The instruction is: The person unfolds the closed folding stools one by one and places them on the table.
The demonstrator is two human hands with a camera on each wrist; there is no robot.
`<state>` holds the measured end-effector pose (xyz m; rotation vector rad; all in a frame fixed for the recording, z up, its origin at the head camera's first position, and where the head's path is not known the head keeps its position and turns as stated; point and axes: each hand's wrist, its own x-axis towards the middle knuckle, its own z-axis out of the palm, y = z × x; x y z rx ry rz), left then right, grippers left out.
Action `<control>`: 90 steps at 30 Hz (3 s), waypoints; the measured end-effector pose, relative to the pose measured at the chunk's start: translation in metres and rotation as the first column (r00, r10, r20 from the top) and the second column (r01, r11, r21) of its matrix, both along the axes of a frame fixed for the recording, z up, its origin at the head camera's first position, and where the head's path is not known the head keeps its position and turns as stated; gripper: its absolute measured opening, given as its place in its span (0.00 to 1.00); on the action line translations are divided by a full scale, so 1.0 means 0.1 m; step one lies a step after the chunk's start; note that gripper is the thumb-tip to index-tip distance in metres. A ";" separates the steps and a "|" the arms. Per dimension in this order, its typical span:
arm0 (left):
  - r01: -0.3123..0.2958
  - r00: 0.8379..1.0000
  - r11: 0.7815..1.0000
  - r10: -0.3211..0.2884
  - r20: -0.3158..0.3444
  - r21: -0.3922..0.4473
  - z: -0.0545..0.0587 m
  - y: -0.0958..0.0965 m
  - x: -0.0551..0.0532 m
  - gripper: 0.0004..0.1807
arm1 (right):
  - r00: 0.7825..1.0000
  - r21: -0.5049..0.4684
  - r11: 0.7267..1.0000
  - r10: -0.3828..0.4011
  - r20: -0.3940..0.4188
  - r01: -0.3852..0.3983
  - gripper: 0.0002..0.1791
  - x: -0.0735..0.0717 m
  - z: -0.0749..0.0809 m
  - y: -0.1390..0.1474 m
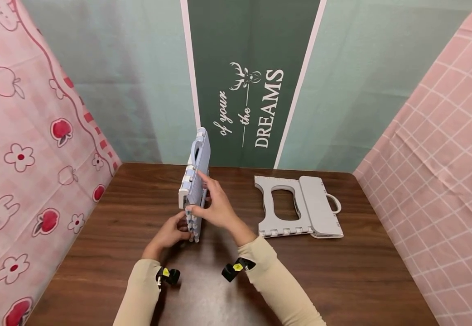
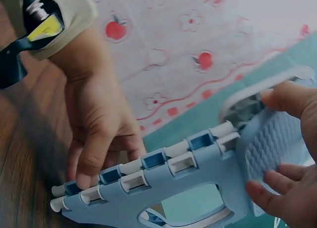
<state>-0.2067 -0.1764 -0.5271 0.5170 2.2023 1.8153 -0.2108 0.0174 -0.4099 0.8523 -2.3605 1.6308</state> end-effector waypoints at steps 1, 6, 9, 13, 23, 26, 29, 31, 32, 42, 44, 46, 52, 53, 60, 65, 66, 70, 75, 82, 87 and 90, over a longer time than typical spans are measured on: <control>0.002 1.000 1.000 -0.002 0.002 -0.002 0.00 0.00 -0.01 0.38 | 1.000 -0.008 1.000 0.008 0.012 -0.008 0.49 0.00 -0.01 0.03; -0.009 1.000 1.000 0.009 0.008 0.025 -0.04 0.01 -0.01 0.37 | 0.999 -0.010 1.000 0.021 0.048 -0.021 0.48 0.03 -0.12 0.15; -0.025 1.000 0.999 0.025 0.011 0.034 -0.05 0.00 -0.01 0.36 | 0.997 0.005 1.000 0.016 0.073 -0.016 0.47 0.05 -0.20 0.17; -0.017 0.999 0.999 0.016 0.028 0.036 -0.04 0.01 -0.01 0.38 | 0.995 0.038 0.999 -0.002 0.102 -0.002 0.46 0.07 -0.31 0.19; 0.003 1.000 0.999 -0.004 0.031 0.047 -0.09 -0.01 -0.02 0.39 | 0.985 0.097 0.995 0.003 0.172 -0.020 0.42 0.10 -0.55 0.18; 0.024 1.000 0.997 -0.024 -0.006 0.079 -0.10 -0.04 -0.01 0.38 | 0.982 0.093 0.995 0.013 0.187 -0.031 0.41 0.10 -0.63 0.15; 0.060 0.997 0.988 -0.054 -0.048 0.143 -0.12 -0.06 -0.02 0.36 | 0.980 0.093 0.995 0.012 0.198 -0.031 0.40 0.09 -0.71 0.11; 0.070 0.996 0.984 -0.062 -0.057 0.163 -0.13 -0.07 -0.02 0.36 | 0.977 0.083 0.996 0.009 0.214 -0.027 0.39 0.09 -0.75 0.09; 0.069 0.997 0.985 -0.062 -0.050 0.156 -0.13 -0.07 -0.02 0.36 | 0.975 0.075 0.997 0.010 0.222 -0.027 0.39 0.09 -0.78 0.08; -0.011 1.000 0.998 0.010 0.022 0.068 -0.04 -0.03 -0.02 0.37 | 0.982 0.092 0.995 -0.046 0.183 0.029 0.36 0.09 -0.87 -0.08; -0.012 1.000 0.997 0.010 0.028 0.078 -0.03 -0.02 -0.02 0.37 | 0.988 0.119 0.990 -0.089 0.128 0.074 0.32 0.10 -0.89 -0.11; -0.015 0.999 0.996 0.012 0.033 0.085 -0.03 -0.02 -0.01 0.38 | 0.988 0.144 0.982 -0.132 0.085 0.119 0.28 0.10 -0.91 -0.13; -0.007 1.000 0.998 0.005 0.031 0.065 -0.07 -0.02 -0.02 0.37 | 0.981 0.200 0.960 -0.196 -0.005 0.193 0.23 0.10 -0.97 -0.14; -0.003 1.000 0.998 0.001 0.030 0.064 -0.08 -0.02 -0.03 0.37 | 0.980 0.201 0.959 -0.200 -0.009 0.198 0.23 0.10 -0.97 -0.14; 0.021 0.999 0.996 -0.024 0.031 0.082 -0.07 -0.03 -0.03 0.38 | 0.974 0.212 0.952 -0.225 0.001 0.220 0.24 0.11 -0.97 -0.17; 0.007 1.000 0.997 -0.008 0.017 0.078 -0.09 -0.01 -0.01 0.39 | 0.971 0.219 0.947 -0.240 -0.007 0.236 0.24 0.12 -0.98 -0.17; 0.000 1.000 0.997 0.000 0.009 0.072 -0.05 0.01 0.01 0.38 | 0.969 0.224 0.944 -0.245 -0.008 0.241 0.24 0.12 -0.98 -0.17; -0.072 0.997 0.997 0.072 -0.027 -0.007 -0.02 0.06 0.03 0.38 | 0.964 0.264 0.929 -0.265 -0.017 0.260 0.25 0.12 -0.95 -0.16; -0.176 0.981 0.966 0.156 -0.116 -0.187 0.00 0.07 0.03 0.33 | 0.963 0.318 0.913 -0.270 -0.001 0.257 0.26 0.10 -0.90 -0.16; -0.196 0.977 0.934 0.158 -0.145 -0.300 0.05 0.07 0.05 0.30 | 0.976 0.342 0.917 -0.219 0.007 0.203 0.25 0.09 -0.89 -0.04; -0.180 0.983 0.954 0.168 -0.071 -0.239 0.02 0.07 0.06 0.30 | 0.985 0.321 0.933 -0.170 0.003 0.160 0.23 0.10 -0.94 0.06; -0.173 0.985 0.965 0.166 -0.052 -0.197 0.01 0.06 0.06 0.30 | 0.988 0.315 0.937 -0.154 -0.007 0.149 0.23 0.09 -0.97 0.10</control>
